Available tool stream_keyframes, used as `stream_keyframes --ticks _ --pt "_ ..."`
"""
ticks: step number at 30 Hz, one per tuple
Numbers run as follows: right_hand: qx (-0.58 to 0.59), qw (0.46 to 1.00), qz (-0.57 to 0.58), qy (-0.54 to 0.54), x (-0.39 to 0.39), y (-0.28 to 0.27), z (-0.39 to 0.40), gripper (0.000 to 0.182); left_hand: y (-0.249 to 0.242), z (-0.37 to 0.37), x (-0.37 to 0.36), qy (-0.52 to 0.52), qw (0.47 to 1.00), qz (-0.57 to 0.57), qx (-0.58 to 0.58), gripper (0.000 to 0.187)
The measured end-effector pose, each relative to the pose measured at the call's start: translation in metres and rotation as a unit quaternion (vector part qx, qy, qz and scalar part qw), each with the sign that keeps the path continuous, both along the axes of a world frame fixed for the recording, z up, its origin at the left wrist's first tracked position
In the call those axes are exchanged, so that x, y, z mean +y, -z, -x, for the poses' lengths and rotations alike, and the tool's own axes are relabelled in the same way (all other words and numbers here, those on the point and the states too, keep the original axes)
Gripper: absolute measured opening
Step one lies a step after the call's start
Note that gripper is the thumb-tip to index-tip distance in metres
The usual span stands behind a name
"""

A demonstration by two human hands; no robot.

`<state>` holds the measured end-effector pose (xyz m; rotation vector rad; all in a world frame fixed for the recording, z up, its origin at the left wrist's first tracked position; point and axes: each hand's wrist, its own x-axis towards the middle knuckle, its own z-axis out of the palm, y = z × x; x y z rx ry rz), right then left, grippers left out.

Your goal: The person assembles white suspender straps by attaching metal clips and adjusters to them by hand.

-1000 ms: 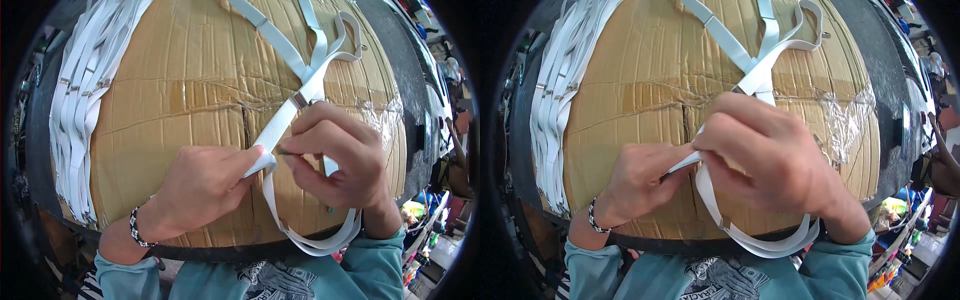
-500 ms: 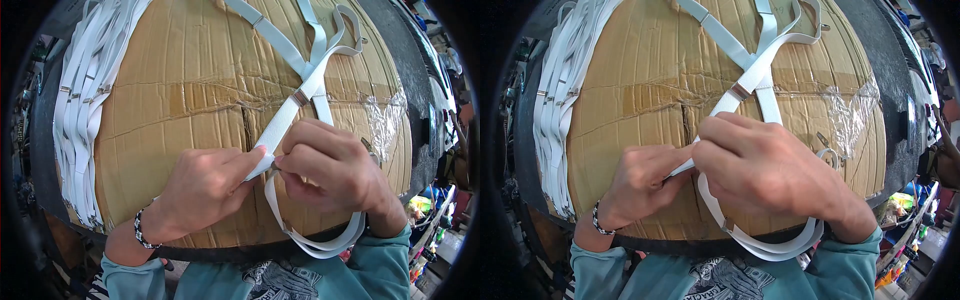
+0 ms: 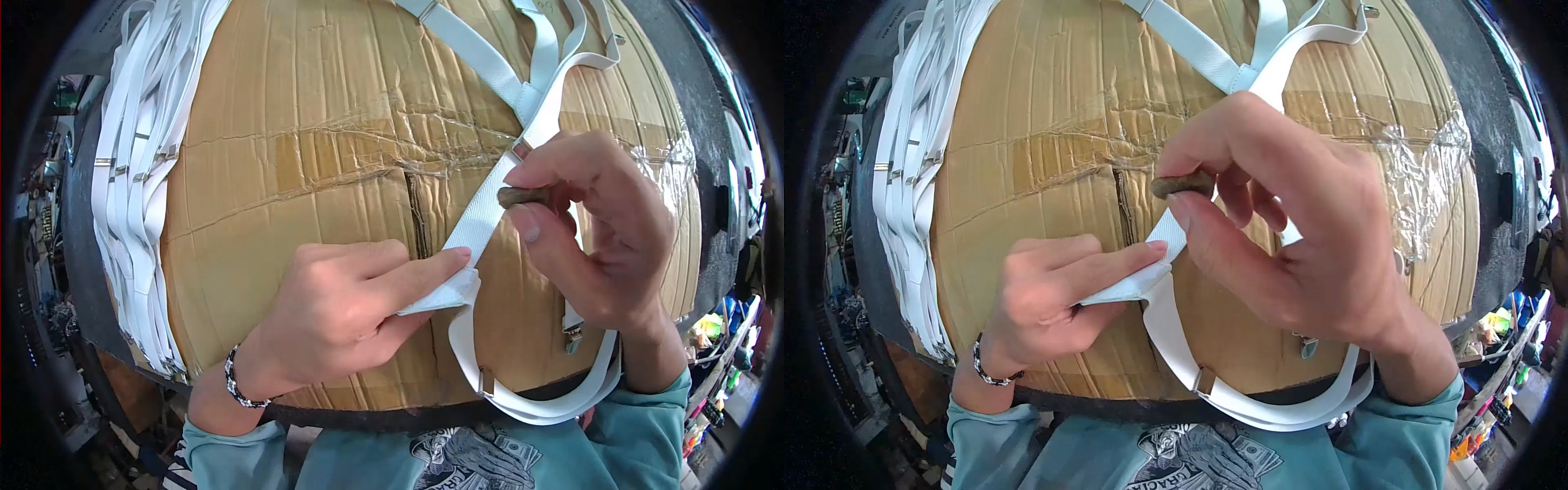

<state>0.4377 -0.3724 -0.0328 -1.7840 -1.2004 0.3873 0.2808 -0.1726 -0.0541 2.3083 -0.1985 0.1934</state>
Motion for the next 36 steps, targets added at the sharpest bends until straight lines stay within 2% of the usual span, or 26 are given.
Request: stream_keyframes --ticks 4,14,17,20,26,32,36 --pt "0.012 0.999 -0.019 0.031 0.002 0.0 0.001 0.028 0.003 0.001 0.002 0.003 1.0 0.011 0.003 0.058" --pt "-0.047 0.998 -0.047 -0.022 0.006 0.014 -0.011 0.033 -0.003 -0.001 0.009 0.032 0.998 0.031 0.05 0.058" --pt "-0.06 0.998 -0.036 -0.005 0.005 0.014 -0.006 0.032 -0.004 -0.001 0.011 0.039 0.997 0.032 0.064 0.057" --pt "-0.068 0.995 -0.074 0.011 0.01 0.02 0.001 0.031 -0.006 -0.003 0.012 0.045 0.996 0.024 0.07 0.056" --pt "-0.089 0.995 0.01 -0.041 0.007 0.006 -0.011 0.032 -0.005 -0.003 0.011 0.043 0.997 0.02 0.066 0.053" --pt "-0.032 0.999 -0.027 0.008 0.013 0.011 0.003 0.036 -0.004 -0.002 0.012 0.044 0.997 0.02 0.067 0.051" --pt "-0.04 0.998 -0.053 0.004 0.009 0.02 0.002 0.038 -0.006 -0.003 0.012 0.047 0.996 0.015 0.073 0.052"
